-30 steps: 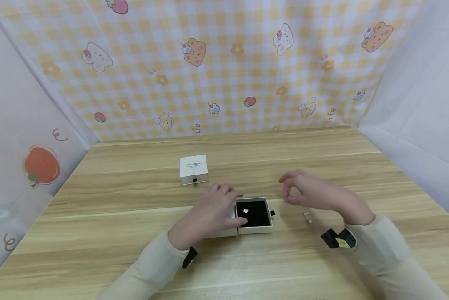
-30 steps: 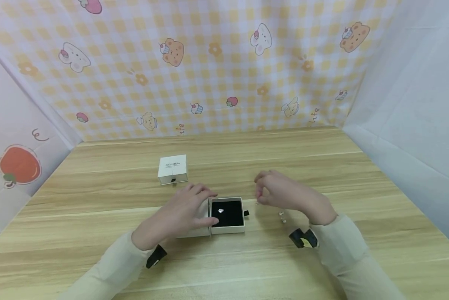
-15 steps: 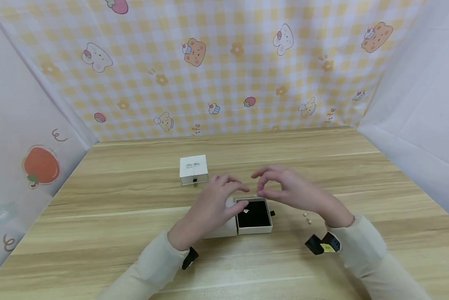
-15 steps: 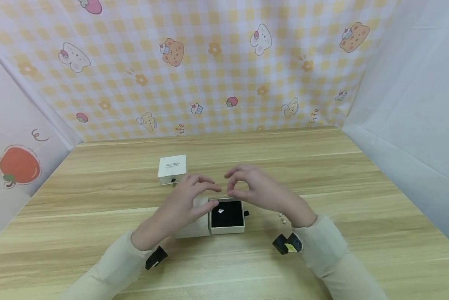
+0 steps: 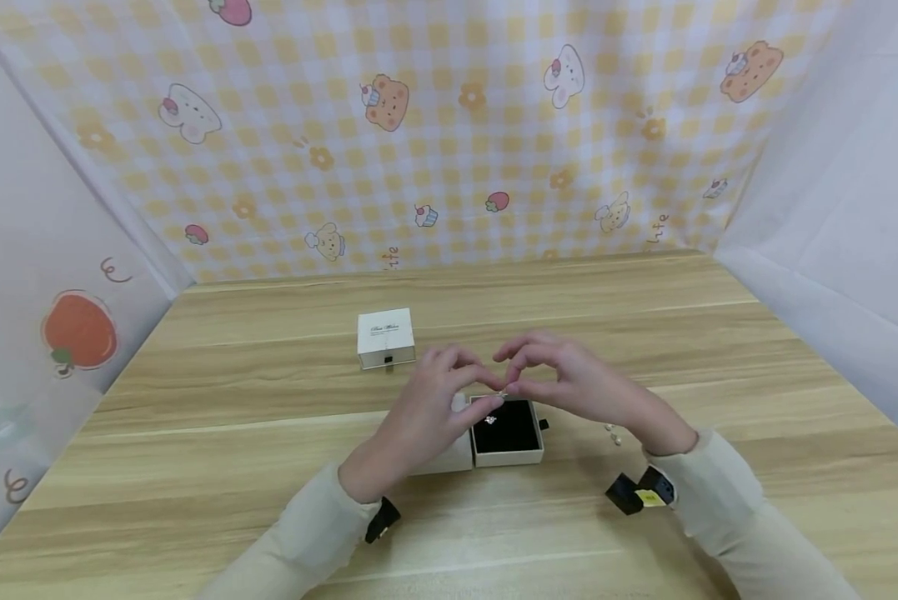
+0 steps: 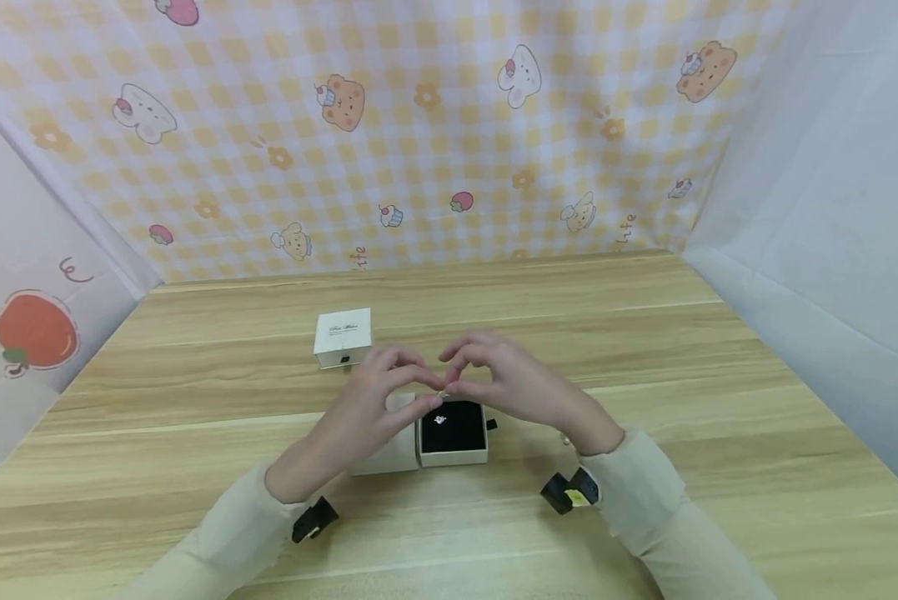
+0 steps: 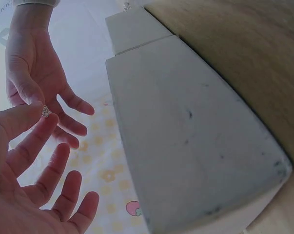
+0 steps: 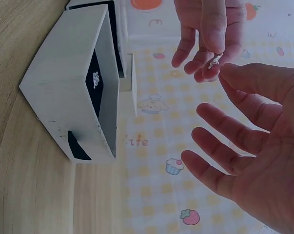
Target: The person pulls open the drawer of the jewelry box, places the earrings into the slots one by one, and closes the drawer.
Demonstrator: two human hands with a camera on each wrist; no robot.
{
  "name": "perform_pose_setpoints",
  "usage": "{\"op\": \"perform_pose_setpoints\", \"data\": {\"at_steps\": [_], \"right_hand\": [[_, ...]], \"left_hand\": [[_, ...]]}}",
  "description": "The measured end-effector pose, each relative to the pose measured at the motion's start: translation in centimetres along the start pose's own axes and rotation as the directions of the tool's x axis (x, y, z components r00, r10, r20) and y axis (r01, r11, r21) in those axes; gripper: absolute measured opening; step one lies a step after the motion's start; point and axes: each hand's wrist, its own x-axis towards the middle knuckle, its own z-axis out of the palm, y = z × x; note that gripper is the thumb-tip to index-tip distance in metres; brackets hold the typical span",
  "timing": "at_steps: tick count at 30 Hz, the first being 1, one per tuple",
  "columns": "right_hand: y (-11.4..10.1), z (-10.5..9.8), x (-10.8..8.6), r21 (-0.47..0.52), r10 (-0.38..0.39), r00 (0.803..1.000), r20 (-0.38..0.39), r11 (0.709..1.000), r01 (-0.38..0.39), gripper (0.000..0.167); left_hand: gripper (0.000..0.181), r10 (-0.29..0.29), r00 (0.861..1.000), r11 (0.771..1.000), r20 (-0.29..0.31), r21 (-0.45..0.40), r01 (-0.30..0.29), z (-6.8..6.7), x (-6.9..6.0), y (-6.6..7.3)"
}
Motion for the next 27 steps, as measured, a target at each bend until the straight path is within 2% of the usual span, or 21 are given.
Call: {"op": "perform_pose_setpoints", "data": {"at_steps": [5,11,21,27], "right_hand": [[0.01,0.11,-0.01,0.019,-0.002,1.000,0.008,1.000,0.002,0.004],[0.10,0.29,0.01,0.019,0.001,1.000,0.008,1.000,-0.001,0.003],[0.10,0.51,0.06,0.004,-0.003,1.000,0.001,1.000,0.003,0.005],[0.02,0.70,0.07,0.010,0.010,1.000,-0.010,1.000,-0.010,0.005]], "left_hand": [[0.007,0.012,1.000,1.000,-0.006,-0.013,-0.012,0.01,-0.03,-0.03],[0.012,0.032,0.999,1.000,-0.008,0.002,-0.032,0.07,-0.06,-0.09],[0.010,0.000,1.000,0.999,0.028,-0.034,0.001,0.15,-0.12,0.11],[0.012,0.000,0.999,0.999,0.041,-0.045,0.002,0.26,-0.13,0.04]]}}
